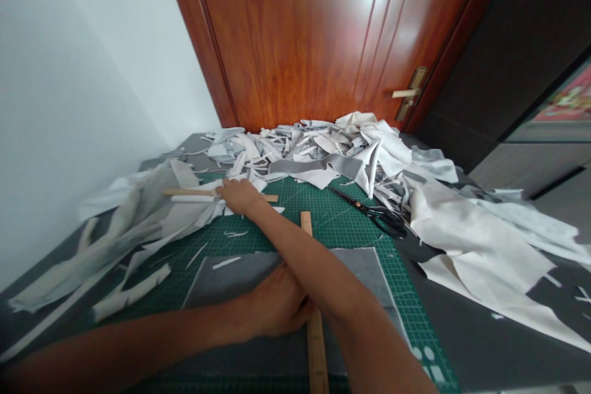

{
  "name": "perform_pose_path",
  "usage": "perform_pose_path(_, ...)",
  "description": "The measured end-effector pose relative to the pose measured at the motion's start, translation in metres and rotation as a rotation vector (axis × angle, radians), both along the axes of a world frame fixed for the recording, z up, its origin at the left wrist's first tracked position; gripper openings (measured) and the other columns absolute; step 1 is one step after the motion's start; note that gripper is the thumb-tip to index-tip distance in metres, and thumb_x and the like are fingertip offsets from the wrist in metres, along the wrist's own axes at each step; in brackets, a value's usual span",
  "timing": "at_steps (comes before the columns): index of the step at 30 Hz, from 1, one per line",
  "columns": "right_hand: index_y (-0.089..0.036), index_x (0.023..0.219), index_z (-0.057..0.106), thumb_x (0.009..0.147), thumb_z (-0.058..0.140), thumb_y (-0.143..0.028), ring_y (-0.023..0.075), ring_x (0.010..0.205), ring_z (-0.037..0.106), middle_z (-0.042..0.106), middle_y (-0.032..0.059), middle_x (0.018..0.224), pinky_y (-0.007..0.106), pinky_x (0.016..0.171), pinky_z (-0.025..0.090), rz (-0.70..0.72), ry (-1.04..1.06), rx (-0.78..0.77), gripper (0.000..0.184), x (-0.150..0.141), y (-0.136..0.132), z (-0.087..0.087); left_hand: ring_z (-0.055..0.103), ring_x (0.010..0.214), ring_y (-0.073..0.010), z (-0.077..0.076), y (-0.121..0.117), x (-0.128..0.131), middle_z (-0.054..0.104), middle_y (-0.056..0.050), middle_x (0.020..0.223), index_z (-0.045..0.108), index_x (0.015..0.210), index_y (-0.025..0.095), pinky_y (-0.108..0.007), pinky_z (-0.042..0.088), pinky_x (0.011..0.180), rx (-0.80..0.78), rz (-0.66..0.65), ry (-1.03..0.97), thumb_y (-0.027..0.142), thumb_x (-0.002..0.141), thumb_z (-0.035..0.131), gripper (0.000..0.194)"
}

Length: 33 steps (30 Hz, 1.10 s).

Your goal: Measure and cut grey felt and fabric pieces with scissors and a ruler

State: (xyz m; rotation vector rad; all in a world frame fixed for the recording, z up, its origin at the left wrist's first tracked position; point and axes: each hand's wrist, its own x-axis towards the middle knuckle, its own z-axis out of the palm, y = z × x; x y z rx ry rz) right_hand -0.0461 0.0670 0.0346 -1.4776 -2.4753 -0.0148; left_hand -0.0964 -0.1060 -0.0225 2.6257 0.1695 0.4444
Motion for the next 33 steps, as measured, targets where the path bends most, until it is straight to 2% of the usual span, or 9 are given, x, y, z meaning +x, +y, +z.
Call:
perform_pose_path(5,-0.019,0.120,0.065,0.099,0.058,-0.013,0.0216,0.118,0.066,0.072,0.0066,0.127,0.033,0.103,0.052,0.006,0.118,0.082,0.024,0.024,0.018,0.030,0.038,0.154,-0.0356,0.002,-0.003,-0.001,0.048,-0.020,0.158,0.050,0.145,0.012,-0.056,0.025,0.131,0.081,0.056,0.072,0.032,0.099,0.054,0.051)
perform_pose_path(10,-0.014,0.124,0.058,0.101,0.046,-0.011,0.0227,0.127,0.060,0.067,0.0128,0.131,0.036,0.113,0.045,-0.046,0.323,0.289,0.026,0.058,0.034,0.089,0.033,0.156,-0.0345,0.003,-0.004,-0.002,0.045,-0.018,0.159,0.053,0.139,0.016,-0.056,0.023,0.131,0.100,0.087,0.113,0.036,0.102,0.051,0.042)
perform_pose_path(13,-0.016,0.119,0.058,0.100,0.045,-0.009,0.0232,0.122,0.062,0.068,0.0102,0.122,0.041,0.115,0.043,-0.046,0.481,0.457,0.024,0.081,0.043,0.119,0.033,0.156,-0.0352,0.003,-0.004,-0.003,0.047,-0.019,0.156,0.054,0.135,0.016,-0.056,0.025,0.130,0.115,0.083,0.120,0.037,0.103,0.050,0.038)
perform_pose_path(18,-0.015,0.117,0.056,0.100,0.046,-0.013,0.0264,0.122,0.062,0.068,0.0100,0.117,0.054,0.118,0.038,-0.124,0.666,0.599,0.020,0.113,0.054,0.139,0.033,0.156,-0.0343,0.001,-0.005,-0.003,0.048,-0.020,0.155,0.053,0.134,0.016,-0.056,0.024,0.130,0.134,0.095,0.108,0.037,0.103,0.050,0.037)
perform_pose_path(21,-0.016,0.120,0.056,0.101,0.047,-0.017,0.0263,0.120,0.063,0.069,0.0115,0.119,0.053,0.117,0.040,-0.167,0.747,0.599,0.021,0.116,0.050,0.128,0.034,0.156,-0.0335,0.002,-0.005,-0.003,0.049,-0.019,0.154,0.053,0.134,0.017,-0.055,0.026,0.129,0.134,0.092,0.105,0.037,0.103,0.051,0.037)
perform_pose_path(23,-0.017,0.124,0.056,0.098,0.055,-0.020,0.0261,0.121,0.063,0.069,0.0122,0.125,0.050,0.115,0.044,-0.098,0.694,0.498,0.026,0.110,0.038,0.112,0.036,0.155,-0.0334,0.003,-0.004,-0.003,0.050,-0.018,0.152,0.054,0.134,0.017,-0.055,0.027,0.129,0.138,0.088,0.100,0.037,0.102,0.052,0.037)
perform_pose_path(27,-0.023,0.139,0.056,0.088,0.073,-0.030,0.0332,0.144,0.049,0.057,0.0131,0.153,0.060,0.120,0.036,0.100,0.302,0.168,0.055,0.109,-0.001,0.066,0.039,0.153,-0.0342,0.006,-0.004,-0.004,0.051,-0.019,0.150,0.055,0.132,0.015,-0.052,0.026,0.130,0.153,0.076,0.085,0.035,0.102,0.053,0.037)
perform_pose_path(30,-0.025,0.136,0.062,0.093,0.066,-0.036,0.0350,0.148,0.045,0.054,0.0133,0.157,0.065,0.120,0.034,0.062,0.167,0.081,0.044,0.149,-0.037,0.033,0.039,0.152,-0.0339,0.008,-0.004,-0.004,0.052,-0.019,0.150,0.056,0.132,0.015,-0.051,0.028,0.130,0.154,0.078,0.079,0.034,0.102,0.054,0.036)
perform_pose_path(33,-0.025,0.138,0.063,0.096,0.059,-0.044,0.0355,0.139,0.055,0.062,0.0127,0.147,0.063,0.118,0.040,-0.166,0.191,0.112,0.046,0.219,-0.074,0.000,0.038,0.152,-0.0331,0.009,-0.004,-0.004,0.052,-0.019,0.150,0.056,0.131,0.015,-0.051,0.029,0.129,0.152,0.073,0.074,0.035,0.103,0.053,0.035)
